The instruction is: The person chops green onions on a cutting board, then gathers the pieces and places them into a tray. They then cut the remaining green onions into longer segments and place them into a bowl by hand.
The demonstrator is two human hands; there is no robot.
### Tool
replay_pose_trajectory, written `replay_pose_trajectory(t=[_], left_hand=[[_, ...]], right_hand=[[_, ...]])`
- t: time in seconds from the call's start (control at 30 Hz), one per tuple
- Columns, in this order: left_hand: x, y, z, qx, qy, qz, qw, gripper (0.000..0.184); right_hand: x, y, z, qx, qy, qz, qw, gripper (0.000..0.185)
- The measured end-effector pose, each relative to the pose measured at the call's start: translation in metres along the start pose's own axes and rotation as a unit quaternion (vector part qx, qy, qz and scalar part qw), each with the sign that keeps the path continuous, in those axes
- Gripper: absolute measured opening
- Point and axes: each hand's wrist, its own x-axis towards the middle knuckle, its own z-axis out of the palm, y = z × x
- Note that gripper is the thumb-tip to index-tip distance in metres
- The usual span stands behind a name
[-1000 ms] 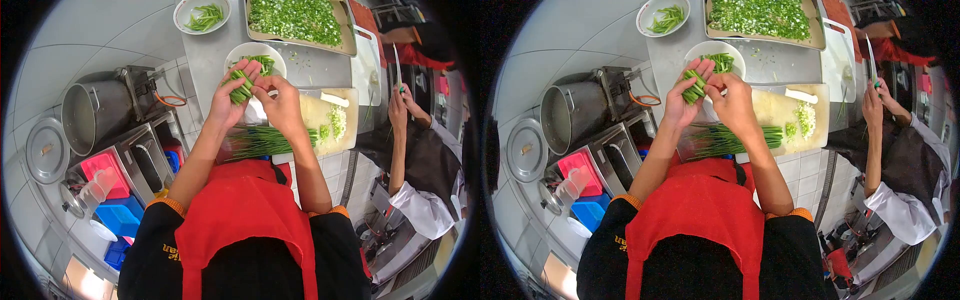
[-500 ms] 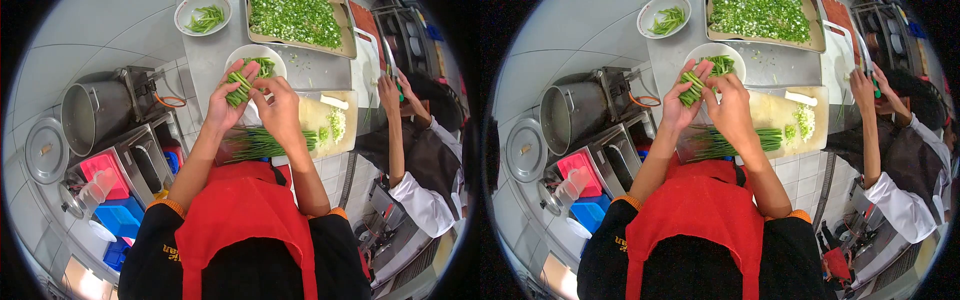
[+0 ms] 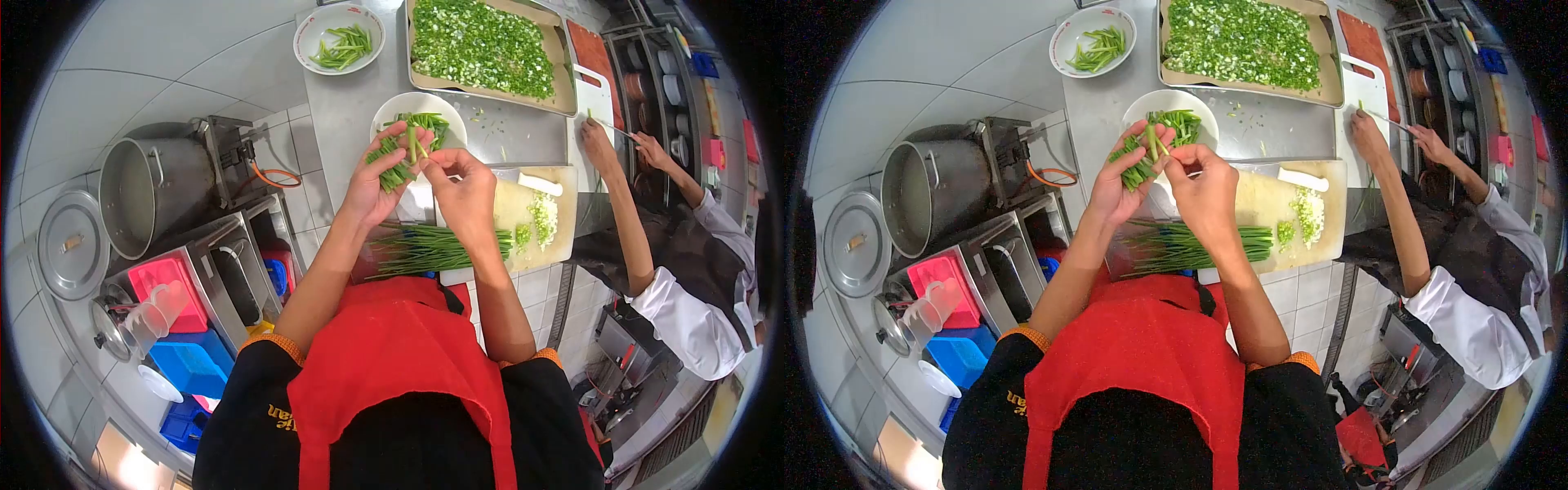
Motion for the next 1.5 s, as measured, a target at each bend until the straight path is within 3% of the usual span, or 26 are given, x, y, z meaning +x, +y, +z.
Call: replay_pose_trajectory(t=[0.1,0.17,0.3,0.47,0.63,0.7,0.83,0.93,1.07,1.17,1.3,1.37,1.5], left_hand=[[0.003,-0.003,0.002,0.0,-0.014,0.016,1.0,0.04],[0.003,-0.003,0.004,0.057,0.042,0.006,0.997,0.041],[0.002,-0.002,0.01,0.044,0.067,0.016,0.997,0.041],[-0.004,0.001,0.019,0.124,0.084,0.022,0.988,0.044],[-0.005,0.0,0.016,0.192,0.122,0.041,0.973,0.043],[-0.001,-0.001,0.004,0.243,0.123,0.045,0.961,0.038],[0.004,-0.01,0.003,0.286,0.086,0.09,0.95,0.036],[0.007,-0.018,-0.004,0.383,0.073,0.091,0.916,0.034],[0.001,-0.016,0.004,0.379,0.09,0.039,0.92,0.034],[0.002,-0.019,0.002,0.384,0.058,0.068,0.919,0.036],[-0.002,-0.02,0.004,0.434,0.085,0.055,0.895,0.035],[0.0,-0.014,0.009,0.434,0.079,0.042,0.897,0.036],[-0.009,-0.002,0.03,0.313,0.088,0.03,0.945,0.033]], right_hand=[[0.002,0.002,0.002,0.043,0.015,0.017,0.999,0.013],[0.001,0.001,0.002,0.068,0.032,0.011,0.997,0.012],[0.009,-0.006,0.002,0.128,0.067,-0.029,0.989,0.009],[0.052,-0.049,0.021,0.093,0.019,-0.077,0.993,0.02],[0.078,-0.064,0.036,0.01,0.012,-0.253,0.967,0.027],[0.065,-0.046,0.025,-0.167,0.044,-0.314,0.933,0.025],[0.027,-0.038,0.002,-0.234,-0.061,-0.18,0.953,0.016],[0.021,-0.015,0.003,-0.186,-0.03,-0.138,0.972,0.012],[0.018,-0.001,0.002,-0.152,0.008,-0.15,0.977,0.011],[0.009,-0.006,-0.001,-0.114,-0.023,-0.133,0.984,0.013],[0.013,0.0,-0.005,-0.139,-0.003,-0.142,0.98,0.014],[0.015,-0.003,-0.014,0.053,-0.034,-0.03,0.998,0.014],[0.02,-0.002,-0.036,0.205,-0.075,0.037,0.975,0.016]])
